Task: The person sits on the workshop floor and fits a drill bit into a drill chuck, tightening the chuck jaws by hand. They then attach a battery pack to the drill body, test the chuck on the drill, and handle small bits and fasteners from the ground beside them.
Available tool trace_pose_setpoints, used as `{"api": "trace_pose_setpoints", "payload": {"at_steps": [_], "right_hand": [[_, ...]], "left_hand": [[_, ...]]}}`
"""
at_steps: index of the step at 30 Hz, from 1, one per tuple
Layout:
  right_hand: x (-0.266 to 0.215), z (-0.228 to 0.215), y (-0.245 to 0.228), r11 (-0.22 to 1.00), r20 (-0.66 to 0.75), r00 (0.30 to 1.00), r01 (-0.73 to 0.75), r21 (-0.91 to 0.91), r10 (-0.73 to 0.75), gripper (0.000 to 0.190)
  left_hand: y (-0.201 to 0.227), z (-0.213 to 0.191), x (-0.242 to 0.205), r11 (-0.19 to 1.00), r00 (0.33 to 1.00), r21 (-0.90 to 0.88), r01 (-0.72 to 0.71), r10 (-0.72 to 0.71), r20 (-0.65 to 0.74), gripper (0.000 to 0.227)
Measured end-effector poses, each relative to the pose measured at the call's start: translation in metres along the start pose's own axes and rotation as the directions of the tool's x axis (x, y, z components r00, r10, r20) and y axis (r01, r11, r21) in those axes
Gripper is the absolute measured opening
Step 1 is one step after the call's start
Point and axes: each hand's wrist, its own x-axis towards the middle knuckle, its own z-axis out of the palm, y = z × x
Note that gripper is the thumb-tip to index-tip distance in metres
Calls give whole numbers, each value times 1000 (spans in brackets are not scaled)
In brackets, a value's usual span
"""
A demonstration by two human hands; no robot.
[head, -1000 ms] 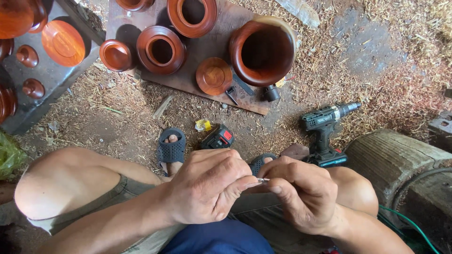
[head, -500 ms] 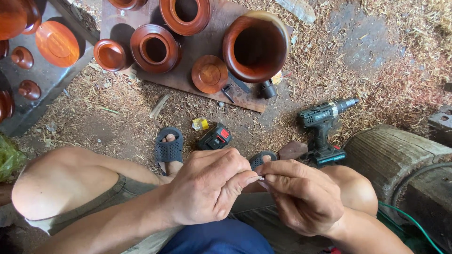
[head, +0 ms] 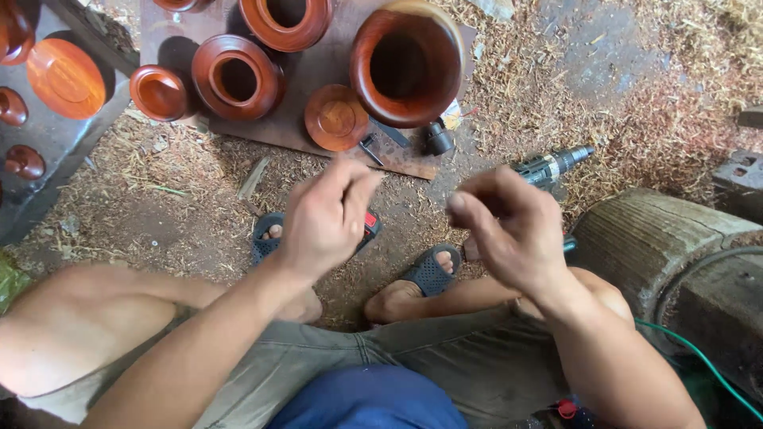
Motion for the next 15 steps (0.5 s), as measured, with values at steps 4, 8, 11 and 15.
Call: {"api": "trace_pose_setpoints", "payload": {"at_steps": [4,8,11,15], "right_hand": [[60,25,69,899,-14,982,-176,-400,186,18],[72,74,157,810,-30,960,-251,-530,278,16],[87,97,175,701,-20,915,-322,-636,403,18],[104,128,197,797,-116,903,-420,-434,413,22]], "left_hand": [[-110,55,20,857,951,448,255,-306,42,23],[-165,97,49,842,960,499,202,-272,69,26],[-199,118,68,835,960,500,231,-279,23,24],[-232,116,73,809,951,535,243,-307,33,23]]}}
